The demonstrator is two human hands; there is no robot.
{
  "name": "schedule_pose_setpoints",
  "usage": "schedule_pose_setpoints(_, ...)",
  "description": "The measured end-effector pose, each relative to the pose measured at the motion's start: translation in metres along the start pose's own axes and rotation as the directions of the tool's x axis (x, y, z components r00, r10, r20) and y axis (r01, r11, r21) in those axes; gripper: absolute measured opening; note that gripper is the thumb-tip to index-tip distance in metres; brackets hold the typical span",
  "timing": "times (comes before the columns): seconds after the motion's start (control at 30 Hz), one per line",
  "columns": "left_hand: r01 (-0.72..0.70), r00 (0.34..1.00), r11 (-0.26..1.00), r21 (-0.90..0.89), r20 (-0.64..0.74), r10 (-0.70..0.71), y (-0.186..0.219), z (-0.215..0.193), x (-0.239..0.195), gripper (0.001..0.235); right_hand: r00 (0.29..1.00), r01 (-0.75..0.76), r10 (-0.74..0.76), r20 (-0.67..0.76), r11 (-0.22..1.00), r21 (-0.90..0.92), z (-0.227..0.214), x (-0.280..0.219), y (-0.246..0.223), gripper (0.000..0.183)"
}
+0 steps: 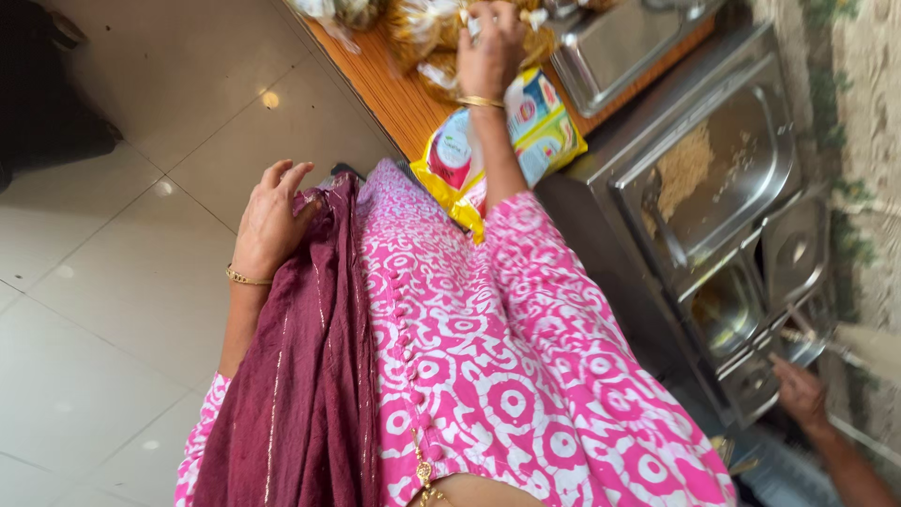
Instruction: The person scoops portions of cooked food from stainless steel containers into small plastic bags using a ladle. They then tie the bags and place them on a nearby table. The process is repeated for multiple bags.
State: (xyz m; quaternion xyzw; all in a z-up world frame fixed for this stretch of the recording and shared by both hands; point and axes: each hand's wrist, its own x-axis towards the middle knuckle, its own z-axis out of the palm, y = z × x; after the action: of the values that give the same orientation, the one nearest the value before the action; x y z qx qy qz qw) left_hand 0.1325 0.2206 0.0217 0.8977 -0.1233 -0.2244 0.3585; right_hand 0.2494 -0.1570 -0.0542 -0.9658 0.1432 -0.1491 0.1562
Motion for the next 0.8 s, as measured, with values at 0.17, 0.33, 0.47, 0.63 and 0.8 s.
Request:
schedule_pose_setpoints(0.17,-0.125,0.990,0.992,-0.006,0.070,0.125,0.016,0.000,0.021,0.054,0.924,-0.359,0.293,0.246,0.888,0.288,-0.081,-0.080,0.060,0.011)
schedule_pose_setpoints(0.33,-0.306,0.935,0.951,-0.042,0.174,0.309,0.056,0.008,0.056,0.049,0.997,0.016,-0.019,0.068,0.999,0.048,-0.078,-0.157,0.032,0.033)
schedule_pose_setpoints(0.47,-0.414,0.887,0.906,-0.084,0.186,0.422,0.091,0.014,0.080,0.045,0.997,-0.073,0.073,0.027,0.997,-0.012,-0.064,-0.164,0.030,0.013)
schedule_pose_setpoints(0.63,-0.398,0.881,0.886,-0.240,0.170,0.441,0.127,0.033,0.096,0.042,0.966,-0.239,0.245,0.077,0.744,0.624,-0.078,-0.160,0.051,0.012)
schedule_pose_setpoints(0.8,-0.256,0.912,0.799,-0.545,0.139,0.387,0.163,0.077,0.091,0.070,0.847,-0.355,0.365,0.386,-0.153,0.922,-0.112,-0.181,0.055,0.020)
